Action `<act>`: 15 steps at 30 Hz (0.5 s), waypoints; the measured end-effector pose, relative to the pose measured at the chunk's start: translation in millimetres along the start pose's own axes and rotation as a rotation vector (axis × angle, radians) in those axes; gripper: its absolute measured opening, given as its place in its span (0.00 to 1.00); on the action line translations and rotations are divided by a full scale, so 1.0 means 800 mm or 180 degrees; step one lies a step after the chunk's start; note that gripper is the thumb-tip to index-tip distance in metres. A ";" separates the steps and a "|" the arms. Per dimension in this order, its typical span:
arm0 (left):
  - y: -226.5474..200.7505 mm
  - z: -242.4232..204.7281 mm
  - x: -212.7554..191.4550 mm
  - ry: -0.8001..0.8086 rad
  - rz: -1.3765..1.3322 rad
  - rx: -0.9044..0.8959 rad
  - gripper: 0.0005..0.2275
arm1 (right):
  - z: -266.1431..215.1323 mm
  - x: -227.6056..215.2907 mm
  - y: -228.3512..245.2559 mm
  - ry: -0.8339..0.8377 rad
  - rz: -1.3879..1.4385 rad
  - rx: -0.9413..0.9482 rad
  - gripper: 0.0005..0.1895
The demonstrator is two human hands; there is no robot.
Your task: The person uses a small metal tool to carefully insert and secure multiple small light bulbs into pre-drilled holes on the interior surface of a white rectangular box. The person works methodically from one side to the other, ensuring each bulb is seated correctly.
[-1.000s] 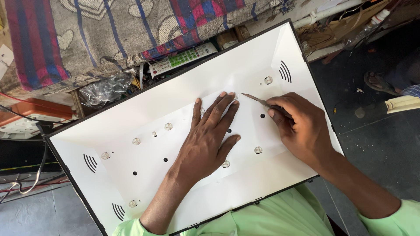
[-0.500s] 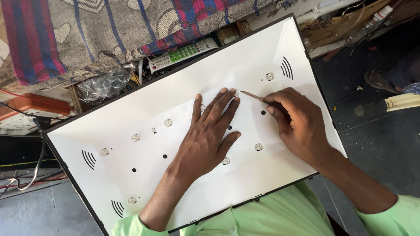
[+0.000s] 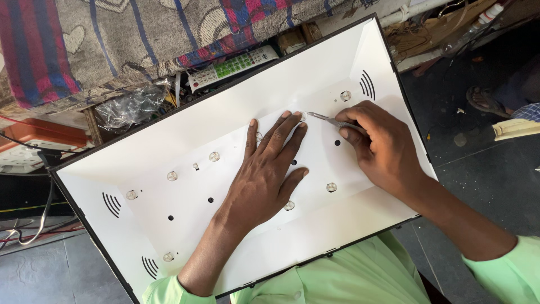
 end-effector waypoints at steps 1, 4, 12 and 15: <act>0.000 0.000 0.001 0.0013 0.0005 -0.0010 0.28 | 0.002 0.000 -0.001 0.0053 0.0060 0.0051 0.10; 0.001 0.000 0.002 -0.0009 -0.0001 0.0005 0.28 | 0.014 -0.005 -0.002 0.0195 0.0081 -0.0058 0.10; 0.000 0.000 -0.002 -0.0013 -0.0030 -0.0009 0.27 | 0.048 -0.031 -0.006 0.0726 0.0153 -0.0221 0.12; 0.000 -0.001 -0.002 -0.0043 -0.0030 -0.0002 0.27 | 0.044 -0.032 -0.005 0.0756 0.0268 -0.0068 0.11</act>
Point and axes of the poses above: each hand's wrist, its own z-axis towards the middle knuckle, its own x-axis out of the palm, y = z × x, the point moved 3 cm from there along z, towards the middle knuckle, and after that the axes turned 6 degrees about x, right-handed, at the moved point
